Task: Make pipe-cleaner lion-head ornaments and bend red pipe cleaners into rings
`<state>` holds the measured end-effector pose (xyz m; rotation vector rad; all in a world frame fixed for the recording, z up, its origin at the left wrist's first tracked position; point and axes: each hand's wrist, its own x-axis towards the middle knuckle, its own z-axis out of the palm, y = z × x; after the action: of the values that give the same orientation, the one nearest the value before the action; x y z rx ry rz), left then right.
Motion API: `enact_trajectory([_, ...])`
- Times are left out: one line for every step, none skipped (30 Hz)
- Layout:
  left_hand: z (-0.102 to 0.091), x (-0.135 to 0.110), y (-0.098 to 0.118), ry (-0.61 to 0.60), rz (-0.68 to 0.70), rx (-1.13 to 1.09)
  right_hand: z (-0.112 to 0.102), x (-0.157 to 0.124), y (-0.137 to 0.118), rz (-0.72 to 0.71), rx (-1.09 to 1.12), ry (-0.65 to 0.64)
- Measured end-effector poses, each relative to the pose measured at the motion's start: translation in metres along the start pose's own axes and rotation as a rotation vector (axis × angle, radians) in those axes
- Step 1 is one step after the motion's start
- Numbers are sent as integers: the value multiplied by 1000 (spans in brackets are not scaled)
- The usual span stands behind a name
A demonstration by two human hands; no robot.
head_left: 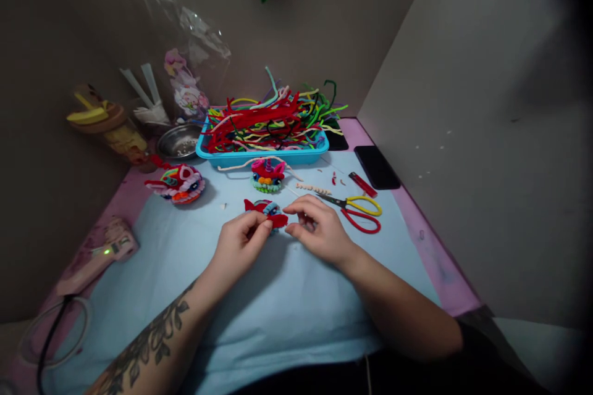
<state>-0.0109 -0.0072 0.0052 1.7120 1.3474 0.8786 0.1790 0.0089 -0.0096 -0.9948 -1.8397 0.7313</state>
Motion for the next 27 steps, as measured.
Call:
enact_trajectory([1, -1, 1, 19, 42, 51, 2, 0, -1, 56, 14, 7])
enact_trajectory([1, -2, 1, 33, 85, 96, 4, 1, -3, 103, 22, 19])
enact_trajectory([2, -2, 2, 44, 125, 133, 6, 1, -4, 140, 27, 34])
enact_trajectory([2, -3, 2, 52, 159, 164, 7, 1, -5, 164, 31, 49])
enact_trajectory([3, -3, 2, 59, 187, 189, 9, 1, -6, 179, 37, 61])
enact_trajectory([3, -2, 2, 65, 209, 210, 10, 1, -7, 185, 42, 71])
enact_trajectory([4, -2, 1, 68, 227, 232, 10, 1, -8, 185, 45, 78])
enact_trajectory([4, -1, 0, 74, 247, 255, 11, 1, -8, 186, 42, 82])
enact_trajectory([4, -1, -1, 81, 271, 281, 11, 1, -8, 189, 34, 84])
enact_trajectory([5, -1, -2, 88, 297, 311, 11, 1, -9, 195, 23, 83])
enact_trajectory([5, -1, -4, 97, 324, 345, 11, 1, -9, 204, 12, 80])
enact_trajectory([6, -2, -5, 107, 351, 382, 12, 1, -8, 215, 3, 76])
enact_trajectory([7, -2, -7, 119, 376, 423, 13, 1, -8, 231, -5, 70])
enact_trajectory([9, -3, -9, 131, 400, 467, 13, 1, -8, 252, -11, 68])
enact_trajectory([11, -4, -10, 142, 421, 512, 15, 2, -7, 276, -15, 68])
enact_trajectory([12, -5, -11, 152, 440, 554, 16, 2, -7, 304, -16, 71])
enact_trajectory([14, -5, -12, 159, 457, 589, 17, 2, -7, 332, -13, 75])
enact_trajectory([15, -6, -12, 163, 470, 614, 18, 3, -6, 357, -5, 78])
enact_trajectory([17, -7, -12, 164, 478, 628, 19, 3, -6, 378, 10, 80])
enact_trajectory([17, -7, -12, 163, 482, 631, 19, 4, -6, 395, 28, 80])
enact_trajectory([18, -7, -11, 158, 481, 625, 19, 4, -6, 411, 46, 78])
enact_trajectory([18, -7, -10, 152, 475, 612, 19, 4, -5, 426, 65, 76])
enact_trajectory([17, -7, -10, 143, 464, 594, 19, 5, -5, 440, 82, 72])
enact_trajectory([16, -7, -9, 134, 447, 571, 18, 5, -5, 454, 100, 67])
enact_trajectory([15, -6, -8, 125, 429, 541, 18, 5, -4, 470, 123, 58])
enact_trajectory([13, -6, -8, 114, 408, 507, 17, 5, -3, 486, 153, 42])
enact_trajectory([11, -5, -7, 102, 382, 470, 15, 5, -2, 503, 190, 23])
